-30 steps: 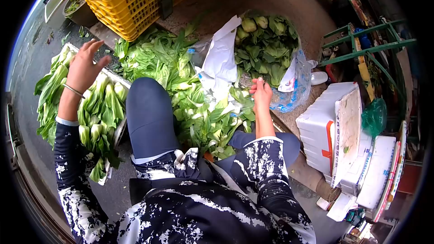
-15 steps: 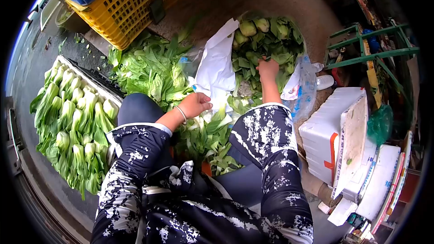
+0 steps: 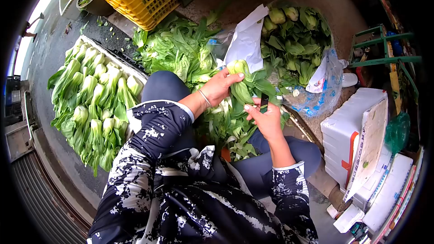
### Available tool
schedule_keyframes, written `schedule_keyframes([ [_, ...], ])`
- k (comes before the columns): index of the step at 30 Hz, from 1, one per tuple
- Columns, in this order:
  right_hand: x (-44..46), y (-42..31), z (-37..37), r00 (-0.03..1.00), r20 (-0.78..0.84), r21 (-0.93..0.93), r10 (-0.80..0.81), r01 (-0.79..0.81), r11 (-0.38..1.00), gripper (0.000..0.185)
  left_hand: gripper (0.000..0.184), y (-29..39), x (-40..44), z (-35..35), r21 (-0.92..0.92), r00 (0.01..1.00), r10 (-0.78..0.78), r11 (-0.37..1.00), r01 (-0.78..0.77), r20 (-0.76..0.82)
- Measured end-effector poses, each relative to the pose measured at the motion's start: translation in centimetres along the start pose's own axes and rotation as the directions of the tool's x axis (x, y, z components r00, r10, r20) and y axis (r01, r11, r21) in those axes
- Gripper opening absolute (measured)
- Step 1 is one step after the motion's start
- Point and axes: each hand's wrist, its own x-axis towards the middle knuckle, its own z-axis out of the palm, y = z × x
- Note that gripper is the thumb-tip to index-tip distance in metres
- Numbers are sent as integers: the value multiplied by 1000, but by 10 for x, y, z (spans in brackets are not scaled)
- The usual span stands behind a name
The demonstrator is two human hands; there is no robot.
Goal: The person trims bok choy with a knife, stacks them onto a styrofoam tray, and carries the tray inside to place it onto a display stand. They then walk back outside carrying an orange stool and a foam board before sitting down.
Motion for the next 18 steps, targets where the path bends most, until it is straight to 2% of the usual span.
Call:
schedule_keyframes([
  [1,5,1,0,992,-1,-44,-127,127,991,29,36,1,3,-4,44,998,69,997,-69,7],
  [2,9,1,-2,968,3,-89,-251,251,964,32,37,1,7,-8,174,986,167,971,-163,-8],
  [3,7,-10,-7,992,-44,-98,-114,110,989,35,38,2,8,-9,301,964,264,920,-249,-10],
  [5,14,-17,-16,983,-129,-54,-130,124,991,33,38,0,12,-8,348,947,321,889,-299,-6],
  [7,18,-14,-17,983,-122,-45,-139,134,990,34,38,-4,16,-11,597,904,418,704,-385,90],
  [8,20,-11,-10,978,-61,-36,-198,196,980,35,41,-8,18,-13,644,895,434,657,-392,102],
  [9,22,-9,-6,966,0,-24,-257,257,966,37,41,-11,20,-12,643,899,426,660,-387,104],
  [10,24,-6,-3,951,47,-119,-305,309,944,46,43,-13,21,-12,643,896,429,655,-397,115],
  [11,28,1,-1,952,94,-95,-292,301,949,52,46,-15,23,-12,643,892,433,649,-406,127],
  [13,27,0,4,938,98,-201,-332,345,917,56,48,-14,23,-8,668,882,449,613,-421,145],
  [15,33,5,8,927,81,-187,-366,375,908,58,47,-12,21,-5,728,885,438,554,-403,156],
  [18,36,4,7,922,58,-211,-382,386,898,60,48,-10,17,0,728,893,418,559,-397,166],
])
